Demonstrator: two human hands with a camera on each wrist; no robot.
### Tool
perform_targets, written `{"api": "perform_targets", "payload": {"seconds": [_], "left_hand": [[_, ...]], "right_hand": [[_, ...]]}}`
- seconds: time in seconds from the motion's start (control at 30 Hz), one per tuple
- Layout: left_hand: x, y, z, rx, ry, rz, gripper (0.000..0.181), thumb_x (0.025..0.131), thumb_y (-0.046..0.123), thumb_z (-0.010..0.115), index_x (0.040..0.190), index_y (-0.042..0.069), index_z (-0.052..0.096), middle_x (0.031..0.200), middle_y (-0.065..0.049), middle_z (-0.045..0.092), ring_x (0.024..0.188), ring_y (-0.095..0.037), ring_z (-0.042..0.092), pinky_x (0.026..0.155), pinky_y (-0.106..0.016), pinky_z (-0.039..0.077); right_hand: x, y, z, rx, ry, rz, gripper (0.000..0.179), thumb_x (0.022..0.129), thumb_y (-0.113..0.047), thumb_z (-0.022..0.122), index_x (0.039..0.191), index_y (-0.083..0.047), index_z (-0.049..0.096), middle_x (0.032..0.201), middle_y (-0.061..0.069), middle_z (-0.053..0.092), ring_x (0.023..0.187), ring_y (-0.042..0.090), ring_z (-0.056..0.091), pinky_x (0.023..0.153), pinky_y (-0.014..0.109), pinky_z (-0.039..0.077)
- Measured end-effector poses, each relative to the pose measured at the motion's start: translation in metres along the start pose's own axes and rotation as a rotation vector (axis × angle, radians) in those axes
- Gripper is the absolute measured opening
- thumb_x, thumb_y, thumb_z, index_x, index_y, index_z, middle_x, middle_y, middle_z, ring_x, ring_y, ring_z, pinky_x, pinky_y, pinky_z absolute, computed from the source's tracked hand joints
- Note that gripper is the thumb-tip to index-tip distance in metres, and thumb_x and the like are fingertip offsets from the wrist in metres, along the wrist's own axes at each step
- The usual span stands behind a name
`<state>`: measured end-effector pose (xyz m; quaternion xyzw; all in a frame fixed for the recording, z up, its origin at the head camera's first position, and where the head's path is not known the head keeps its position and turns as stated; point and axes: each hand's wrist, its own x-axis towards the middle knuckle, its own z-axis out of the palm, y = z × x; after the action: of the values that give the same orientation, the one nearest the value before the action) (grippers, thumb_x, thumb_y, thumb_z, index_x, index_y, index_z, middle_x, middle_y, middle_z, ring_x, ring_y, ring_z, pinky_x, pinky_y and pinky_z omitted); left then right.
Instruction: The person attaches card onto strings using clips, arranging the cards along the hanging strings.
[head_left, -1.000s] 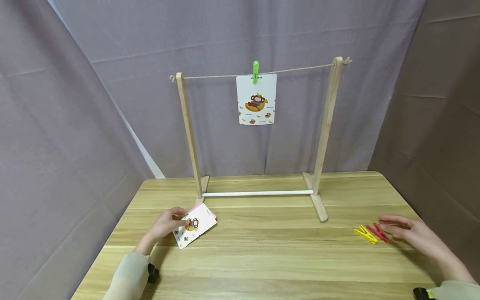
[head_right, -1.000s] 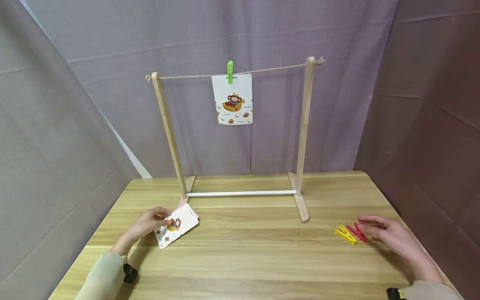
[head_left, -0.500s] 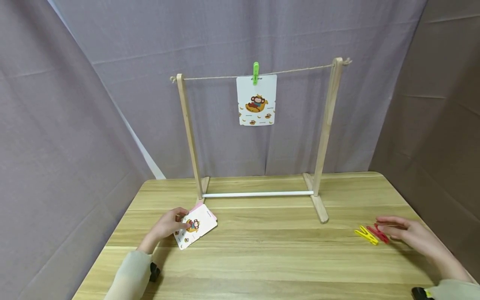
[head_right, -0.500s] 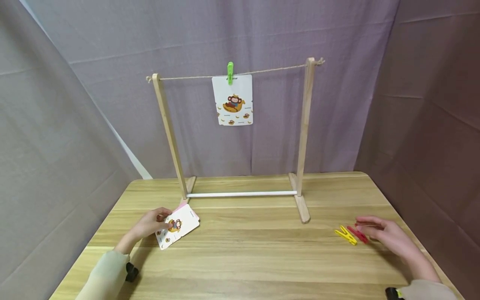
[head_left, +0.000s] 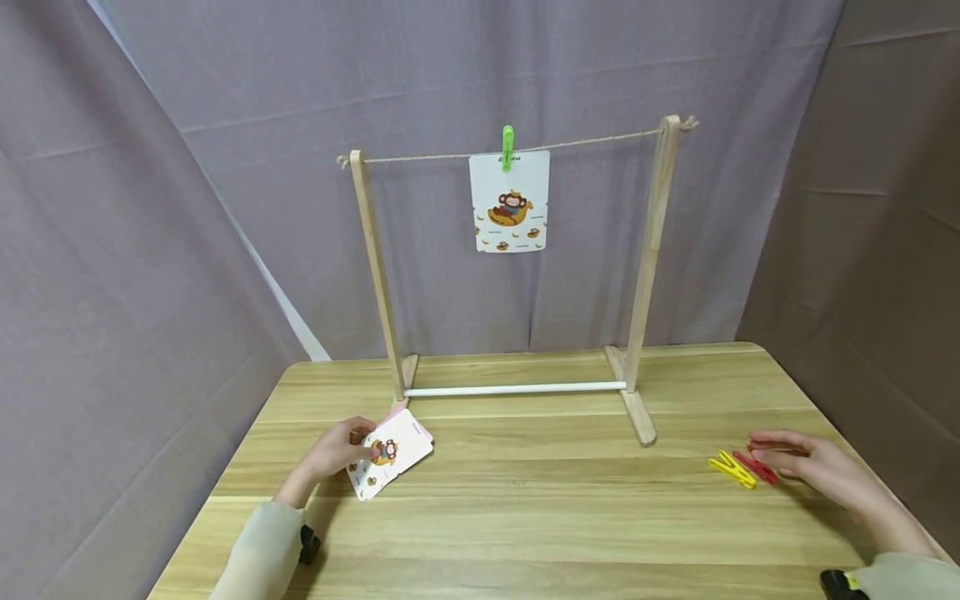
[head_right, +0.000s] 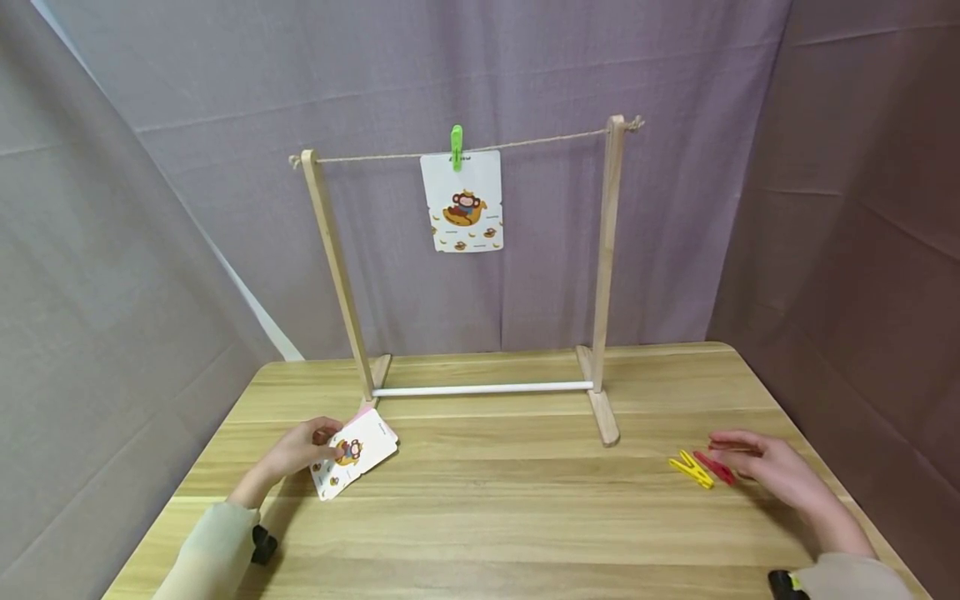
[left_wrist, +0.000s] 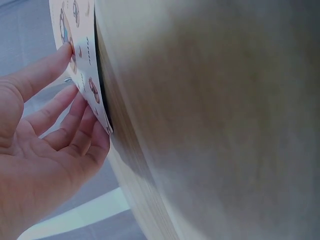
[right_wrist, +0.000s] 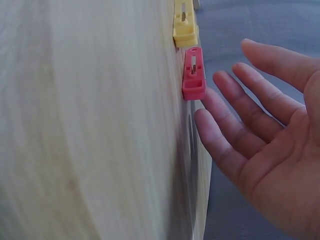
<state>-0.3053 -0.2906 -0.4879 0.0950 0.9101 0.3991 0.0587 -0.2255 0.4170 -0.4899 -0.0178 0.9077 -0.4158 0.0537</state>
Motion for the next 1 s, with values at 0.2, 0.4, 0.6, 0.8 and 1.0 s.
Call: {"api": "perform_targets", "payload": {"seconds": [0.2,0.4,0.6,0.8,1.0], "left_hand": [[-0.001,-0.001,-0.001,0.0,0.002,-0.022,0.045,0.084,0.007,0.079,0.123,-0.008,0.061,0.1,-0.012,0.066,0.086,-0.02,0.057,0.067,-0.028,0.049],[-0.002,-0.001,-0.002,0.025,0.01,-0.019,0.042,0.084,0.007,0.078,0.122,-0.006,0.064,0.099,-0.01,0.066,0.086,-0.02,0.057,0.072,-0.031,0.048],[-0.003,-0.003,-0.003,0.04,0.027,-0.03,0.042,0.083,0.007,0.079,0.121,-0.006,0.065,0.101,-0.01,0.067,0.086,-0.02,0.057,0.074,-0.032,0.049],[-0.002,-0.004,-0.006,0.034,0.028,-0.044,0.045,0.083,0.005,0.079,0.123,-0.008,0.063,0.101,-0.012,0.066,0.083,-0.02,0.056,0.068,-0.029,0.05],[-0.003,-0.005,-0.009,0.042,0.029,-0.011,0.044,0.082,0.003,0.078,0.121,-0.01,0.063,0.099,-0.013,0.066,0.082,-0.021,0.057,0.072,-0.032,0.05]], "right_hand": [[0.003,-0.003,0.003,0.001,-0.025,0.014,0.06,0.101,-0.034,0.062,0.141,0.01,0.049,0.127,0.02,0.066,0.093,-0.014,0.056,0.076,0.022,0.053],[0.007,-0.001,0.005,-0.029,0.01,-0.007,0.057,0.101,-0.031,0.063,0.138,0.012,0.051,0.121,0.018,0.069,0.091,-0.014,0.055,0.073,0.021,0.052],[0.013,-0.003,0.005,-0.133,0.05,-0.041,0.052,0.101,-0.028,0.063,0.135,0.011,0.055,0.122,0.024,0.067,0.088,-0.015,0.052,0.072,0.019,0.049],[0.021,0.0,0.006,-0.228,0.112,-0.049,0.053,0.099,-0.031,0.065,0.132,0.01,0.057,0.121,0.028,0.066,0.095,0.018,0.067,0.079,0.037,0.052],[0.025,0.001,0.003,-0.23,0.099,-0.007,0.067,0.098,-0.039,0.066,0.133,0.016,0.051,0.124,0.036,0.06,0.111,0.054,0.057,0.085,0.059,0.048]]}}
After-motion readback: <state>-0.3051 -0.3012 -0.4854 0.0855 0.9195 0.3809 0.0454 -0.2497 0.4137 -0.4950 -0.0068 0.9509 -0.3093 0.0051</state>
